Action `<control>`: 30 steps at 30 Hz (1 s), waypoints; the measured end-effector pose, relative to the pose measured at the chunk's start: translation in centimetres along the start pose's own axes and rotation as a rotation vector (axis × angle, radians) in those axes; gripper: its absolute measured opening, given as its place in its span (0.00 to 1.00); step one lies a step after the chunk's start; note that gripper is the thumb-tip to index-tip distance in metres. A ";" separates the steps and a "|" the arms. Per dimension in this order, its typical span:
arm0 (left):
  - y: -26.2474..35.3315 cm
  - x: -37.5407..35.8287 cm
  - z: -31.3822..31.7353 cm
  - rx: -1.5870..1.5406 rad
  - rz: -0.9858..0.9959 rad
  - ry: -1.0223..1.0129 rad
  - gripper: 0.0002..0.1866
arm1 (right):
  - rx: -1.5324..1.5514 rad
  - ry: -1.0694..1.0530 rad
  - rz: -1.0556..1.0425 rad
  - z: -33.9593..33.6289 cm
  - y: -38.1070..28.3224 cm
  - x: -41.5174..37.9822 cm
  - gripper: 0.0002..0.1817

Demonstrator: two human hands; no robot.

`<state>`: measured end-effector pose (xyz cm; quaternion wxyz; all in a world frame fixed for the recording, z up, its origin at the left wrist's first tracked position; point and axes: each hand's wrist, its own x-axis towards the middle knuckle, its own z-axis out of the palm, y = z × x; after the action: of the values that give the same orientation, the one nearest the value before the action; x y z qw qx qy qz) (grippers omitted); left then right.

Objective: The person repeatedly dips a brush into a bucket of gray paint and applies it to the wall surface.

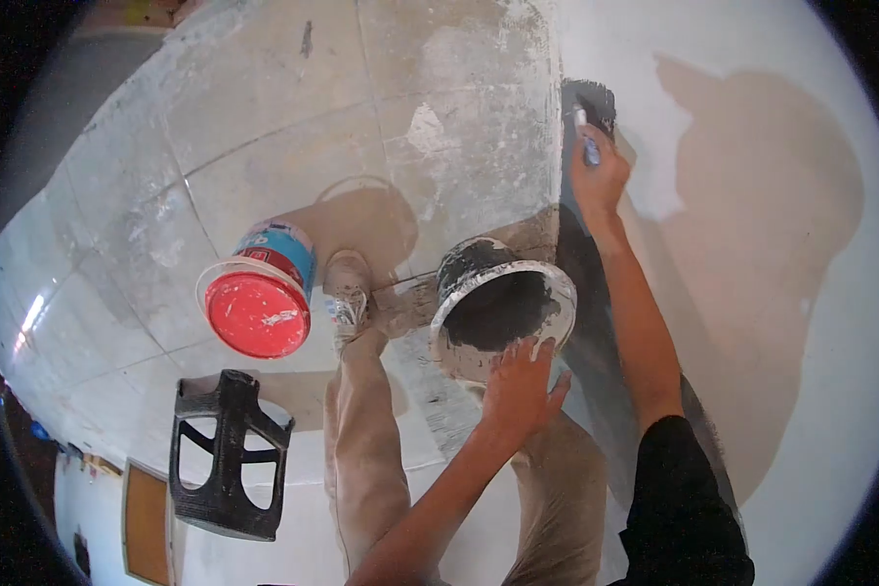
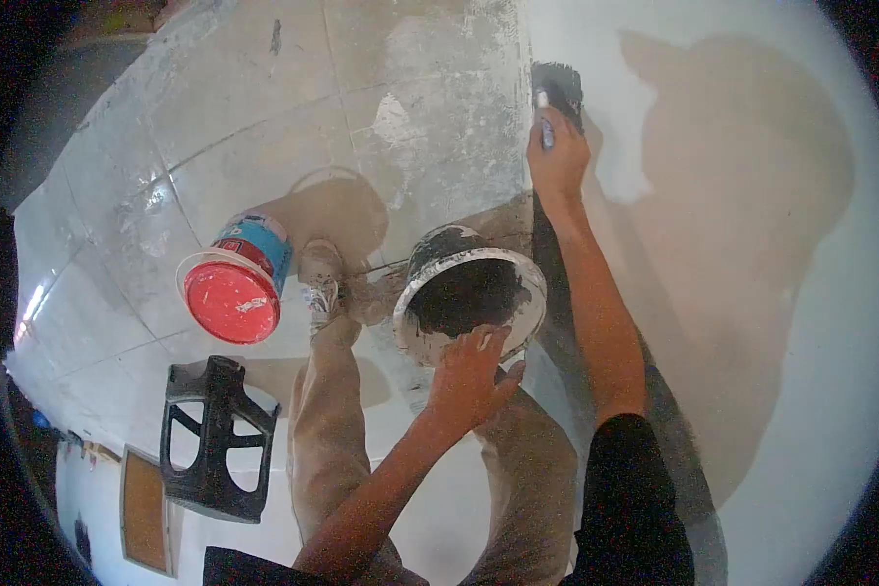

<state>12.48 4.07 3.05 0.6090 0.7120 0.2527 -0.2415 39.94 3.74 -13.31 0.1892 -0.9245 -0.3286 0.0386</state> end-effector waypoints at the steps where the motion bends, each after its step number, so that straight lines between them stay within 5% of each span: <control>1: 0.0 0.0 -0.1 0.007 -0.008 0.001 0.31 | -0.011 0.004 -0.022 1.8 0.8 0.2 0.12; 6: 0.1 -0.2 0.5 0.015 -0.014 0.004 0.30 | -0.160 -0.023 -0.060 3.6 4.0 0.3 0.12; 12: -0.2 -0.2 0.6 -0.016 -0.011 0.026 0.30 | -0.085 0.131 -0.072 -5.4 -0.8 -1.1 0.13; 18: -0.1 -0.2 0.6 -0.016 -0.014 0.007 0.30 | 0.027 -0.025 -0.058 -1.4 -0.3 -2.7 0.11; 23: -0.4 -0.4 0.9 0.025 0.015 0.006 0.30 | -0.166 -0.135 0.073 -0.9 2.2 -0.5 0.12; 30: -0.4 -0.6 0.9 -0.015 0.001 -0.004 0.30 | 0.010 0.130 -0.146 -5.9 -0.9 -2.4 0.11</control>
<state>11.74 3.23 3.02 0.6152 0.7069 0.2529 -0.2407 38.75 0.95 -7.61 0.2168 -0.8977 -0.3821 -0.0336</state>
